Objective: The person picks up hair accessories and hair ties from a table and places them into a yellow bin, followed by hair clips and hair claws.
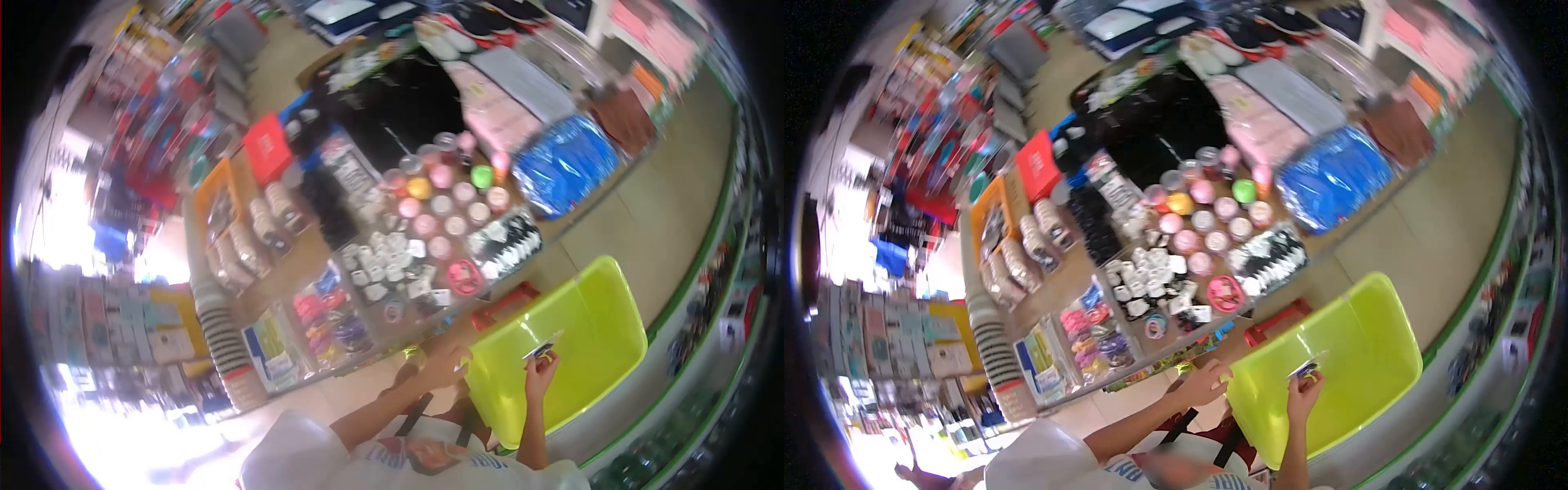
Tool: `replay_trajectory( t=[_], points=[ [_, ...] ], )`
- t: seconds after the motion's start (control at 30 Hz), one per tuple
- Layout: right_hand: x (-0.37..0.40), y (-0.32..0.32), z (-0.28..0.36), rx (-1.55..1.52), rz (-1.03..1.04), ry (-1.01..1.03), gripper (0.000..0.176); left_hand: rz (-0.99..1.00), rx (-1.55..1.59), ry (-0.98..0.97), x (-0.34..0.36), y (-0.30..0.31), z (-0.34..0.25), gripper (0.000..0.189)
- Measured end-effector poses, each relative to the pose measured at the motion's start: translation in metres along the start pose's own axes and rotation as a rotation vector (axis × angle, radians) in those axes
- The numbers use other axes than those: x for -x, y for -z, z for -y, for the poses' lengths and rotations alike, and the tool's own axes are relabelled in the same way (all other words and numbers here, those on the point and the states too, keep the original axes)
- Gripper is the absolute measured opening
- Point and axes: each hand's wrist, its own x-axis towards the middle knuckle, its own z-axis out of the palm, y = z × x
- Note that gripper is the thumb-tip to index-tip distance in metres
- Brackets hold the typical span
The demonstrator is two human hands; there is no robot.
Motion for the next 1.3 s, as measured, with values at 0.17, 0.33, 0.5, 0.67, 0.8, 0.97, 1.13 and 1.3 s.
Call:
replay_trajectory(
  t=[0.17, 0.33, 0.5, 0.67, 0.8, 0.97, 1.13, 1.3],
  points=[
    [0.03, -0.15, 0.076, -0.037, 0.294, 0.228, 0.054, 0.035, 0.003, 0.011, 0.057, 0.074, 0.02, 0.026],
    [0.056, -0.345, 0.161, 0.169, 0.779, 0.561, 0.053, -0.116, 0.093, 0.172, 0.136, 0.137, 0.061, 0.032],
    [0.093, -0.538, 0.174, 0.429, 0.861, 0.704, 0.052, -0.38, 0.177, 0.241, 0.206, 0.203, 0.068, 0.027],
    [0.097, -0.661, 0.12, 0.835, 0.754, 0.713, 0.056, -0.738, 0.248, 0.383, 0.257, 0.238, 0.055, 0.025],
    [0.104, -0.698, 0.102, 0.962, 0.633, 0.606, 0.062, -0.954, 0.304, 0.476, 0.281, 0.219, 0.074, 0.029],
    [0.102, -0.722, 0.094, 0.935, 0.573, 0.548, 0.065, -0.972, 0.33, 0.459, 0.296, 0.213, 0.085, 0.027],
    [0.103, -0.696, 0.087, 0.816, 0.578, 0.609, 0.062, -0.911, 0.256, 0.452, 0.293, 0.234, 0.079, 0.024],
    [0.158, -0.523, 0.119, 0.451, 0.913, 0.756, 0.031, -0.803, 0.258, 0.378, 0.26, 0.242, 0.079, 0.02]
  ],
)
